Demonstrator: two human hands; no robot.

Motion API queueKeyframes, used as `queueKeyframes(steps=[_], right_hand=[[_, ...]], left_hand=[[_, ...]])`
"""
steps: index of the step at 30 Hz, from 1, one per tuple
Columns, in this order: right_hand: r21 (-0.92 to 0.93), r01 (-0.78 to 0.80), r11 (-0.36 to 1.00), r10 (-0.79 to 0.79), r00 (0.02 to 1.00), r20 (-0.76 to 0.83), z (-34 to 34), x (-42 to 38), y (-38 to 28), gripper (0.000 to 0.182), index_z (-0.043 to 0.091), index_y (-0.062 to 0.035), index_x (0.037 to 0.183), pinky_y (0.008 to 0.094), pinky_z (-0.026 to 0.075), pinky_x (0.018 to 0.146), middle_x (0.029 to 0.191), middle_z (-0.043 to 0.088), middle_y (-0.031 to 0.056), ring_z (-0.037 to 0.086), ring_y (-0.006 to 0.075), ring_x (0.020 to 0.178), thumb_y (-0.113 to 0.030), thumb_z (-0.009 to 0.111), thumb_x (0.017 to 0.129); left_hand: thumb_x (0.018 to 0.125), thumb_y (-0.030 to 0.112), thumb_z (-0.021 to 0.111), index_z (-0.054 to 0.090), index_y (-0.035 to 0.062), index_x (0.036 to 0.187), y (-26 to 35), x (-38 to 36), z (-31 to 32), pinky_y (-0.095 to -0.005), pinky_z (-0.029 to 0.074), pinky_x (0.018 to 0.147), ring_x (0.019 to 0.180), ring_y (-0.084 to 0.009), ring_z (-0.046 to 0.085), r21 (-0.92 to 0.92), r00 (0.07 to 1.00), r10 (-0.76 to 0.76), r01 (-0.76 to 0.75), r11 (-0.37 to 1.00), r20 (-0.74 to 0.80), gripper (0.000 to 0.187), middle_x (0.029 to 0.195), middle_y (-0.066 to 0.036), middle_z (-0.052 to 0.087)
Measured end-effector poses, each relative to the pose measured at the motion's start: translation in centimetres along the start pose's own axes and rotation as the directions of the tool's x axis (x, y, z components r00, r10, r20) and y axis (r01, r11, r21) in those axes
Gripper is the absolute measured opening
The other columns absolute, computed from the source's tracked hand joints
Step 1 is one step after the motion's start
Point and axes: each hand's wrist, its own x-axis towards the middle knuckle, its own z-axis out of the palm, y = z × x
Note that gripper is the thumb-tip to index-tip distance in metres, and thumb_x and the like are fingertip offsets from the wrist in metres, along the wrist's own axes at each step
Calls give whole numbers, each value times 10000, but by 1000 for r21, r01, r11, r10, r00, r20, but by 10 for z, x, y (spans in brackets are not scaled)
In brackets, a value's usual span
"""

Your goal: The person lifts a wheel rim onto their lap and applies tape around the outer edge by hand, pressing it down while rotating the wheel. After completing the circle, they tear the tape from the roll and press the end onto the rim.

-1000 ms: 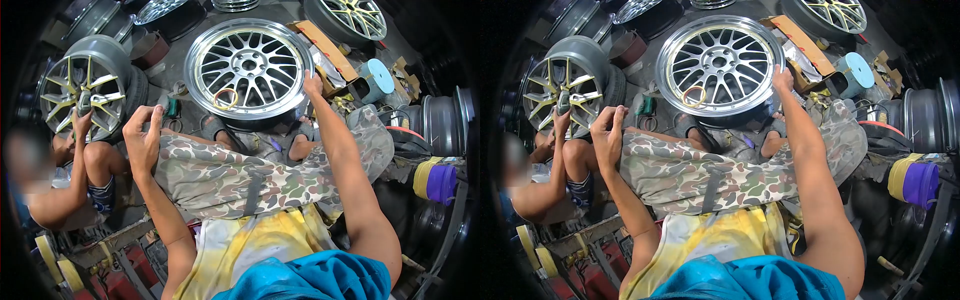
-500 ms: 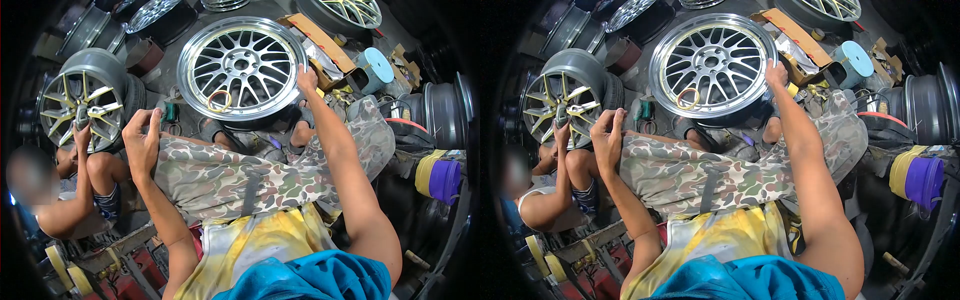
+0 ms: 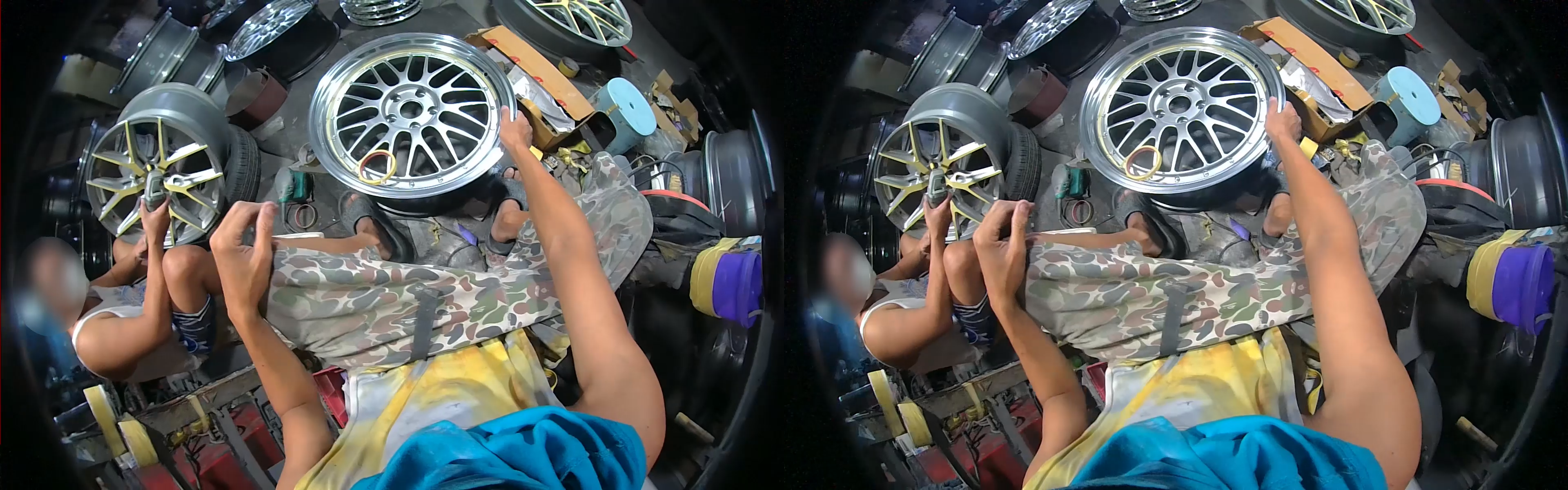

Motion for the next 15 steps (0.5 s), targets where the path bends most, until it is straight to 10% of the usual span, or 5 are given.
queueKeyframes(steps=[9, 15], right_hand=[[-359, 201, 911, -178, 979, 98, -45, 100, -18, 661, 640, -60, 1395, 570, 488, 1107, 1379, 686, 279, 648, 469, 1303, -604, 572, 1025], [-498, 604, 622, -419, 794, 441, -128, 199, -82, 520, 752, -39, 1205, 517, 547, 1059, 1266, 737, 284, 701, 433, 1232, -504, 688, 980]], left_hand=[[953, 161, 776, 744, 28, 1007, 62, 25, 39, -446, 534, 872, 966, -339, 679, -119, 699, 498, -516, 848, 514, 147, 1021, -128, 698], [971, 210, 759, 714, 36, 1024, 57, 30, 66, -457, 510, 848, 941, -345, 640, -220, 590, 513, -497, 839, 624, 187, 993, -128, 632]])
